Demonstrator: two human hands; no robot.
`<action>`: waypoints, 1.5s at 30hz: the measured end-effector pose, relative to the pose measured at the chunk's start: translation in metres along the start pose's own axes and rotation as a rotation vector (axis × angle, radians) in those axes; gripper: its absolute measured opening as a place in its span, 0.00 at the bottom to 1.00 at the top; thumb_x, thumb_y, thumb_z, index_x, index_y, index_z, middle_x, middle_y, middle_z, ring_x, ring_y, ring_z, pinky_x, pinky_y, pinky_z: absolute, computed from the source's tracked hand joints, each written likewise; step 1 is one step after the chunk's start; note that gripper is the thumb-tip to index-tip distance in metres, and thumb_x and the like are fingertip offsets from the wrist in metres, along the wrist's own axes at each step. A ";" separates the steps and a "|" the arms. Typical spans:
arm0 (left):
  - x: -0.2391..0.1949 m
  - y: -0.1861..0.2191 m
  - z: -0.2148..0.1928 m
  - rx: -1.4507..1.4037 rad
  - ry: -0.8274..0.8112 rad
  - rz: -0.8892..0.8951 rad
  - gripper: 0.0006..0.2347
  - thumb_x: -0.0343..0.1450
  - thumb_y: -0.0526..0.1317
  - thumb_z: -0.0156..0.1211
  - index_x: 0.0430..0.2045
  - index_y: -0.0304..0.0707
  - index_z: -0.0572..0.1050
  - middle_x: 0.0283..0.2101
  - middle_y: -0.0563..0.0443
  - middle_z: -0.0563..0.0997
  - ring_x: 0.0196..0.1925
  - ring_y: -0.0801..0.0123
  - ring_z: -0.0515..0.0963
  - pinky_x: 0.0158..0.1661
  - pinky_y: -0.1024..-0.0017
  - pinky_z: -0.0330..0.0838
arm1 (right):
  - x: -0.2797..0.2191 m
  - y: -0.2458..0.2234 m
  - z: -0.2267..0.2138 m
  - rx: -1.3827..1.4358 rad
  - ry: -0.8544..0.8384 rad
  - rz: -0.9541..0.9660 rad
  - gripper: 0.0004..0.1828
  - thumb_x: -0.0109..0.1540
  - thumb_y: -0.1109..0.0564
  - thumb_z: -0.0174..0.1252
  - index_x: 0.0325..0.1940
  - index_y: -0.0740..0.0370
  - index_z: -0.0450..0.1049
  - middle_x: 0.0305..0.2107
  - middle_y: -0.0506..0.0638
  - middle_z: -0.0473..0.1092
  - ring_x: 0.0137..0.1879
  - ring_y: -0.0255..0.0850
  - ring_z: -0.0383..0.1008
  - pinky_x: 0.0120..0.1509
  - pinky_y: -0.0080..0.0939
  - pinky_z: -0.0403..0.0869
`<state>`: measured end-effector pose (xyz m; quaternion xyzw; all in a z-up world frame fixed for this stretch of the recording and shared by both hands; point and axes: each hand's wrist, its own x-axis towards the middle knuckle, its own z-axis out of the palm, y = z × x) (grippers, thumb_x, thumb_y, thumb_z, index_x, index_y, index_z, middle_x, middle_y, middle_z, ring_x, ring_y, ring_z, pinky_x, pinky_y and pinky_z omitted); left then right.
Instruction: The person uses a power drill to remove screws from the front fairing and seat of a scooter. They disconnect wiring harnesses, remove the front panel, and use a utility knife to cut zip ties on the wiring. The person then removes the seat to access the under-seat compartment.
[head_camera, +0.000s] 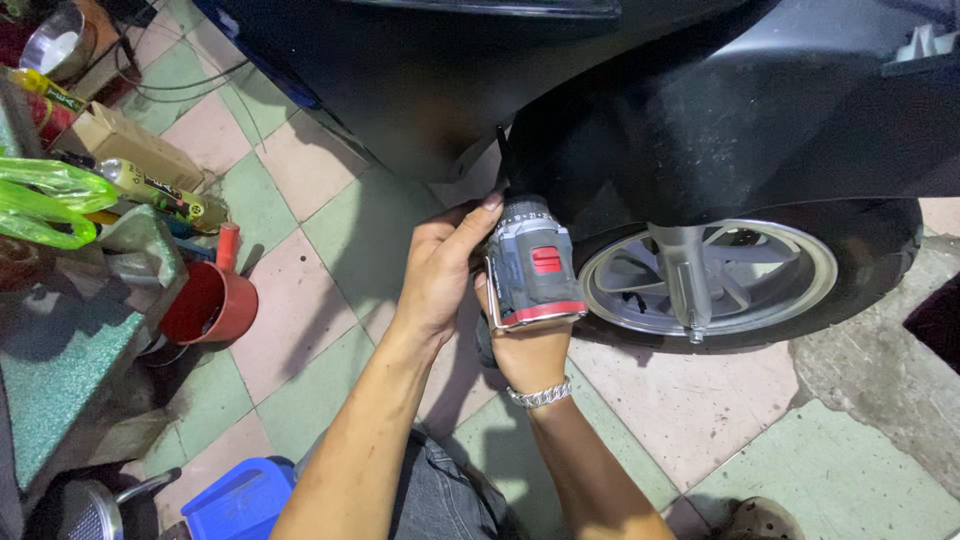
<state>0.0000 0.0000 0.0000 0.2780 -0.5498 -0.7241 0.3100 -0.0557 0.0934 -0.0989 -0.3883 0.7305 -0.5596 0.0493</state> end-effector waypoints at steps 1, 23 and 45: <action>0.000 -0.001 -0.002 -0.026 -0.004 -0.009 0.16 0.76 0.45 0.61 0.32 0.24 0.81 0.31 0.51 0.83 0.31 0.76 0.77 0.35 0.78 0.70 | 0.006 -0.016 -0.011 0.117 0.032 -0.032 0.32 0.65 0.50 0.69 0.69 0.48 0.63 0.55 0.53 0.77 0.60 0.46 0.82 0.67 0.41 0.77; -0.035 0.081 0.000 0.854 0.149 0.101 0.15 0.73 0.47 0.59 0.32 0.31 0.83 0.27 0.39 0.85 0.30 0.63 0.85 0.34 0.67 0.75 | 0.018 -0.108 -0.006 1.515 0.169 0.739 0.07 0.64 0.61 0.60 0.45 0.63 0.77 0.39 0.48 0.76 0.45 0.37 0.77 0.52 0.37 0.75; -0.042 0.063 -0.033 0.852 0.090 0.087 0.13 0.71 0.43 0.62 0.39 0.30 0.83 0.25 0.45 0.83 0.27 0.69 0.79 0.32 0.70 0.75 | 0.001 -0.092 -0.010 1.551 -0.004 0.572 0.08 0.66 0.58 0.60 0.45 0.67 0.76 0.30 0.51 0.71 0.36 0.36 0.71 0.40 0.32 0.71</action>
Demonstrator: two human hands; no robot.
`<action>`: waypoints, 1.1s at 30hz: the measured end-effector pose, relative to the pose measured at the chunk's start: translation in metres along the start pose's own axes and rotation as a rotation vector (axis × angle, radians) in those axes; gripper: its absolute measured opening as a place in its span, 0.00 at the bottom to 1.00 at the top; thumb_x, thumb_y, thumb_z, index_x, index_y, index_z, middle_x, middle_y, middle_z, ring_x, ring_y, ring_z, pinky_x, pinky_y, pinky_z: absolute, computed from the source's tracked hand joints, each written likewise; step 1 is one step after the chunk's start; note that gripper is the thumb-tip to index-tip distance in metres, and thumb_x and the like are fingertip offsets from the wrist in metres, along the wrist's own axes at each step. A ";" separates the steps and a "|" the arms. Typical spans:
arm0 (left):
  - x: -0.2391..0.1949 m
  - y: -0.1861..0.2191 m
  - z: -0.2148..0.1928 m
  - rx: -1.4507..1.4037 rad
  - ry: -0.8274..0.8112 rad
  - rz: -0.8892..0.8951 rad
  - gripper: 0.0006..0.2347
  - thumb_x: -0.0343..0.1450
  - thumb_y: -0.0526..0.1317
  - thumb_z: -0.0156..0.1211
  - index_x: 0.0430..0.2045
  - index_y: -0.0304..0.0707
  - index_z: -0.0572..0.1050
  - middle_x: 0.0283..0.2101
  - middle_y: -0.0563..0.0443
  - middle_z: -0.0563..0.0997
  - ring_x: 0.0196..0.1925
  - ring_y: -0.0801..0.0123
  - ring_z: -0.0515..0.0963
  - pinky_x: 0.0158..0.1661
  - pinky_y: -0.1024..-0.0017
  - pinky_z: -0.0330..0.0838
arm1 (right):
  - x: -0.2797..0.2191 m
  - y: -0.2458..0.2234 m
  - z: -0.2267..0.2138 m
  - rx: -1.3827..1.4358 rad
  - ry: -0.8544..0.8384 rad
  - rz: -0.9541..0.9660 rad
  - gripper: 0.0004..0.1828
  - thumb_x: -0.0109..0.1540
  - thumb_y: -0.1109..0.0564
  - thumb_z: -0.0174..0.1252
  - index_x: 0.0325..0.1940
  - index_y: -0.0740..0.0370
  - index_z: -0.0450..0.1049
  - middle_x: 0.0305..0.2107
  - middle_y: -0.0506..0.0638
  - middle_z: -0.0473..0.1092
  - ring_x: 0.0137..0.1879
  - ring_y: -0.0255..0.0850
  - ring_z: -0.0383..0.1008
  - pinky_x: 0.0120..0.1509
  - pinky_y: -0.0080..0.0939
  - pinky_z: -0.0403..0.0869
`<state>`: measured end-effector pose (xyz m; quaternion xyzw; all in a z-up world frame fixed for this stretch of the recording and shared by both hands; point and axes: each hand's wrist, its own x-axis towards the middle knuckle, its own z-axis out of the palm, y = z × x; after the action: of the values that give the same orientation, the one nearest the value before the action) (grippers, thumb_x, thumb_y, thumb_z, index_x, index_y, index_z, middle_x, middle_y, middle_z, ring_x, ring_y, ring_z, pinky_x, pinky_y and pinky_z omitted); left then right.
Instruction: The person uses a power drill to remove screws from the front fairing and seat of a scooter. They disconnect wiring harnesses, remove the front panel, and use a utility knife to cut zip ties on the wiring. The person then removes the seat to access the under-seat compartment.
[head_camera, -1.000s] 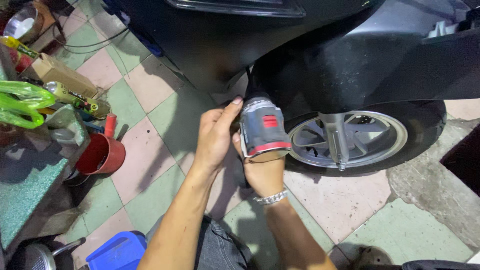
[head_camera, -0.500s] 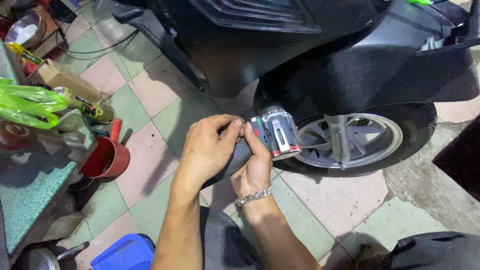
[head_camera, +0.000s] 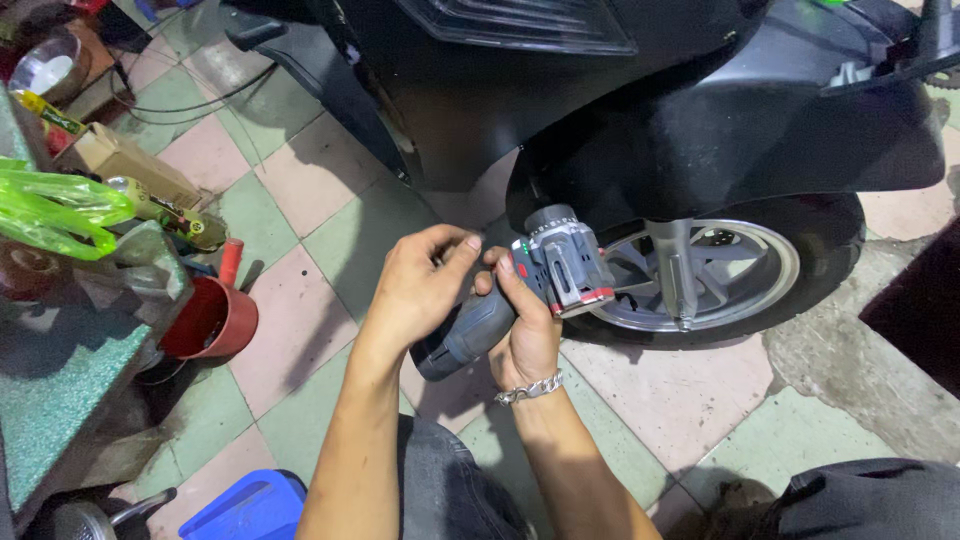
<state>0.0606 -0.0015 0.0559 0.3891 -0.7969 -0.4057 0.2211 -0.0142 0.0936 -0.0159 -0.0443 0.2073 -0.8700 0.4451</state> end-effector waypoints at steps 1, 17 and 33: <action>0.004 -0.006 0.004 -0.094 -0.005 0.049 0.13 0.72 0.43 0.62 0.40 0.29 0.82 0.28 0.49 0.84 0.30 0.72 0.80 0.34 0.71 0.75 | -0.002 -0.003 0.000 -0.037 0.017 -0.024 0.08 0.65 0.59 0.60 0.46 0.67 0.75 0.31 0.50 0.72 0.36 0.35 0.72 0.40 0.33 0.71; 0.036 -0.085 0.080 -1.008 -0.209 -0.397 0.14 0.77 0.41 0.54 0.19 0.38 0.67 0.19 0.62 0.66 0.19 0.81 0.60 0.20 0.77 0.53 | -0.134 -0.068 -0.089 -0.864 0.158 0.095 0.17 0.53 0.66 0.68 0.46 0.71 0.77 0.32 0.55 0.77 0.35 0.41 0.77 0.41 0.42 0.76; 0.345 -0.186 -0.023 -1.496 -0.040 -0.531 0.17 0.74 0.47 0.51 0.50 0.33 0.72 0.47 0.41 0.81 0.43 0.56 0.82 0.42 0.63 0.79 | -0.120 -0.011 -0.054 -1.027 0.141 0.283 0.30 0.51 0.69 0.65 0.57 0.62 0.67 0.32 0.57 0.78 0.33 0.41 0.77 0.36 0.43 0.76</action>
<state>-0.0487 -0.3565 -0.0706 0.3067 -0.1974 -0.8796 0.3053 0.0349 0.2115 -0.0479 -0.1694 0.6397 -0.5889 0.4640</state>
